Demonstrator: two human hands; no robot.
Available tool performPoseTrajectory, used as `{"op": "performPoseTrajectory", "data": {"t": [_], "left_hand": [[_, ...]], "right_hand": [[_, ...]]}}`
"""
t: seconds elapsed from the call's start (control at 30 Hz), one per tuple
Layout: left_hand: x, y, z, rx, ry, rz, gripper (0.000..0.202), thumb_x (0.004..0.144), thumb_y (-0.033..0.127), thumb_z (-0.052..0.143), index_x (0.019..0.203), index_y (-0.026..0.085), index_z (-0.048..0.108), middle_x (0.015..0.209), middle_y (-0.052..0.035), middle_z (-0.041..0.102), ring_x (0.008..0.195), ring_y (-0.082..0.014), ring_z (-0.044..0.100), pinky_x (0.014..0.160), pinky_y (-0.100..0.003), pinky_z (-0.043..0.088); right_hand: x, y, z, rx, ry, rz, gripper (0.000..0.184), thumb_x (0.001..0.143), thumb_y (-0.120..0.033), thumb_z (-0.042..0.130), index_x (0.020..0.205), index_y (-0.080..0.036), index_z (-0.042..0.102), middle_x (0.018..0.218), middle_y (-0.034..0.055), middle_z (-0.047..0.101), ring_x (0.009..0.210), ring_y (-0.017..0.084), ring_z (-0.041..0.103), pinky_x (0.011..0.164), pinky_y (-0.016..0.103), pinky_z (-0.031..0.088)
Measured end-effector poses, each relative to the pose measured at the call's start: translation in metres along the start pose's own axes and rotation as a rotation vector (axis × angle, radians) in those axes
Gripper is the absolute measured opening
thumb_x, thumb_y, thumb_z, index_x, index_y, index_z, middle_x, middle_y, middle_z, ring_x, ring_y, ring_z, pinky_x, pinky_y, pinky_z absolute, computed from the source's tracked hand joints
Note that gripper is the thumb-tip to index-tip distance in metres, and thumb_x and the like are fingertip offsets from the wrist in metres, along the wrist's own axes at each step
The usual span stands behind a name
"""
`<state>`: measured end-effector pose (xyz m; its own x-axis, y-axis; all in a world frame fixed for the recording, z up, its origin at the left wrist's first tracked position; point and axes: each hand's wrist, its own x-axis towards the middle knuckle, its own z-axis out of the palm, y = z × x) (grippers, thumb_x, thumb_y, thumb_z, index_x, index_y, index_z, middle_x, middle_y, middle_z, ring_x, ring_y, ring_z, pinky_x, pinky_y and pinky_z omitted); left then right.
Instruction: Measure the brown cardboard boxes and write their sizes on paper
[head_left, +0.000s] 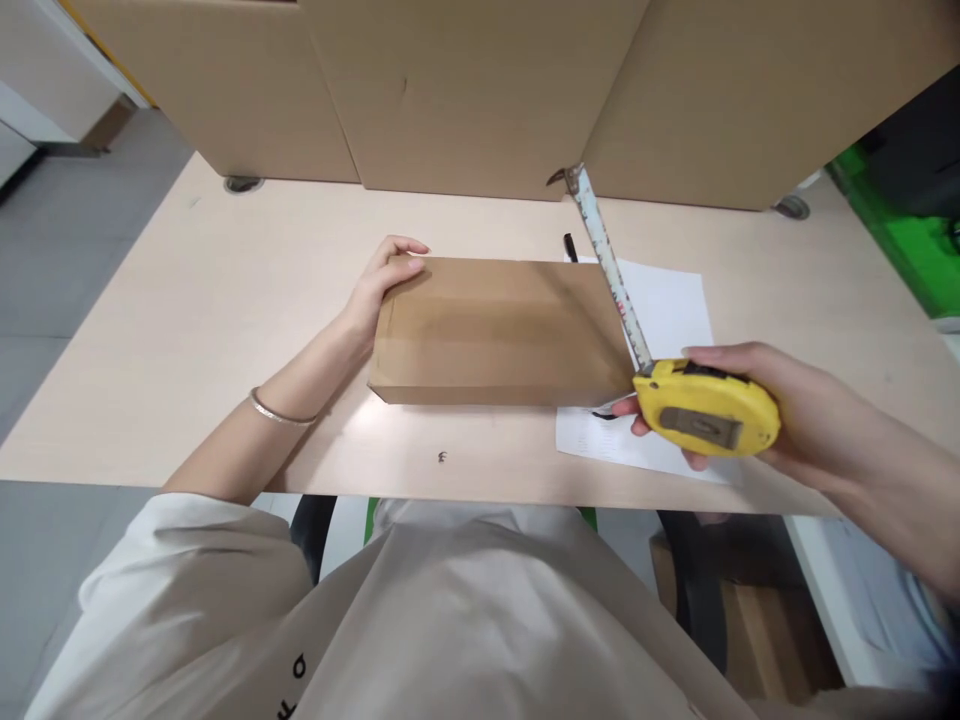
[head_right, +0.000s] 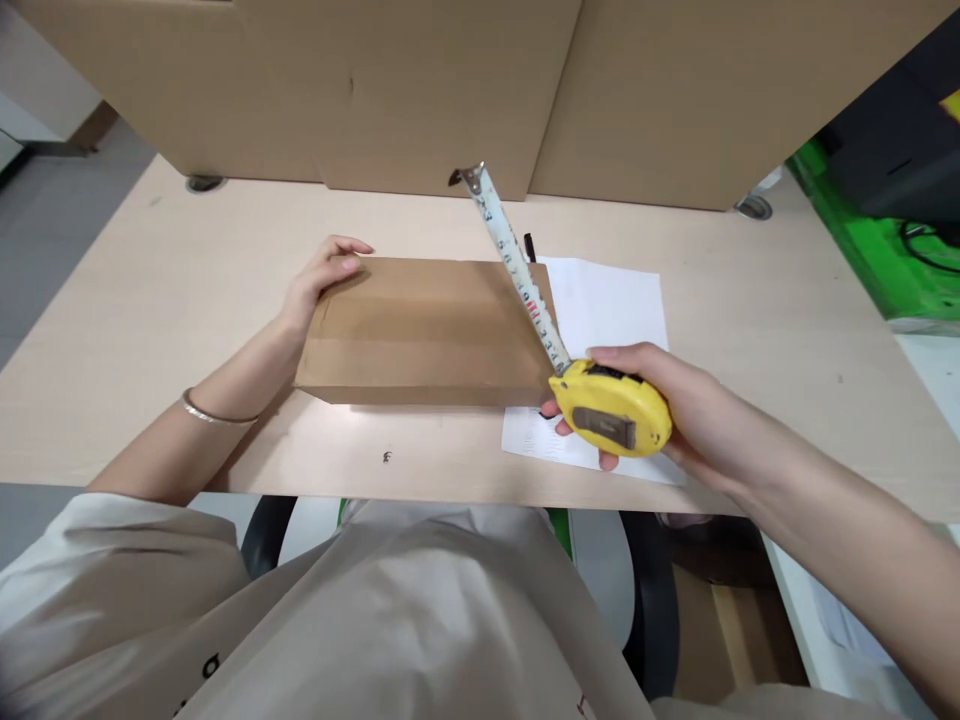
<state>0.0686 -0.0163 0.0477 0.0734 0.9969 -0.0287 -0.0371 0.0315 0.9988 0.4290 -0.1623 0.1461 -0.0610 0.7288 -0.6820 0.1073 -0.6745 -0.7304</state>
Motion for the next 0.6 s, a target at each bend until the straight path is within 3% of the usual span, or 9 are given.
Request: {"op": "performPoseTrajectory", "data": {"t": [0.1,0.17,0.23,0.33,0.47,0.6], "left_hand": [[0.006,-0.014,0.001,-0.014,-0.011,0.000,0.024,0.085,0.043,0.074,0.100,0.023,0.072,0.094,-0.0039,0.066,0.086,-0.0202,0.066,0.076,-0.032,0.053],[0.008,-0.021,-0.001,-0.009,-0.019,0.041,0.032,0.093,0.055,0.071,0.097,0.023,0.072,0.095,-0.0045,0.067,0.089,-0.0211,0.068,0.081,-0.034,0.056],[0.008,-0.024,-0.002,-0.031,-0.026,0.051,0.046,0.098,0.069,0.064,0.096,0.024,0.072,0.095,-0.0057,0.069,0.094,-0.0232,0.072,0.087,-0.036,0.059],[0.005,-0.023,-0.005,-0.088,-0.059,-0.019,0.061,0.098,0.084,0.057,0.098,0.025,0.072,0.096,-0.0080,0.075,0.097,-0.0271,0.075,0.090,-0.040,0.062],[0.000,-0.022,-0.007,-0.155,-0.071,-0.070,0.063,0.094,0.086,0.059,0.102,0.025,0.073,0.100,-0.0094,0.081,0.108,-0.0332,0.080,0.095,-0.046,0.064],[-0.002,-0.030,-0.014,-0.260,-0.070,-0.067,0.055,0.093,0.079,0.065,0.099,0.024,0.073,0.106,-0.0102,0.085,0.127,-0.0376,0.078,0.110,-0.050,0.064]], "right_hand": [[0.005,0.007,-0.002,-0.074,-0.086,0.070,0.050,0.090,-0.068,0.082,0.097,-0.019,0.085,0.114,0.0181,0.086,0.095,0.031,0.081,0.050,0.027,0.062],[0.014,0.003,-0.009,-0.220,-0.159,0.085,0.053,0.089,-0.071,0.083,0.095,-0.019,0.086,0.108,0.0168,0.086,0.093,0.029,0.079,0.052,0.028,0.063],[0.025,-0.012,-0.019,-0.400,-0.198,0.072,0.057,0.089,-0.075,0.082,0.092,-0.018,0.087,0.095,0.0154,0.083,0.083,0.027,0.075,0.053,0.028,0.061],[0.043,-0.047,-0.026,-0.612,-0.152,0.019,0.059,0.087,-0.080,0.079,0.085,-0.021,0.087,0.080,0.0147,0.077,0.072,0.026,0.069,0.049,0.032,0.053],[0.070,-0.097,-0.004,-0.816,-0.149,-0.067,0.058,0.093,-0.080,0.072,0.087,-0.024,0.084,0.083,0.0139,0.076,0.080,0.029,0.073,0.055,0.036,0.051],[0.104,-0.128,0.033,-0.931,-0.233,-0.112,0.057,0.104,-0.071,0.062,0.092,-0.019,0.081,0.087,0.0113,0.077,0.078,0.023,0.071,0.060,0.033,0.050]]}}
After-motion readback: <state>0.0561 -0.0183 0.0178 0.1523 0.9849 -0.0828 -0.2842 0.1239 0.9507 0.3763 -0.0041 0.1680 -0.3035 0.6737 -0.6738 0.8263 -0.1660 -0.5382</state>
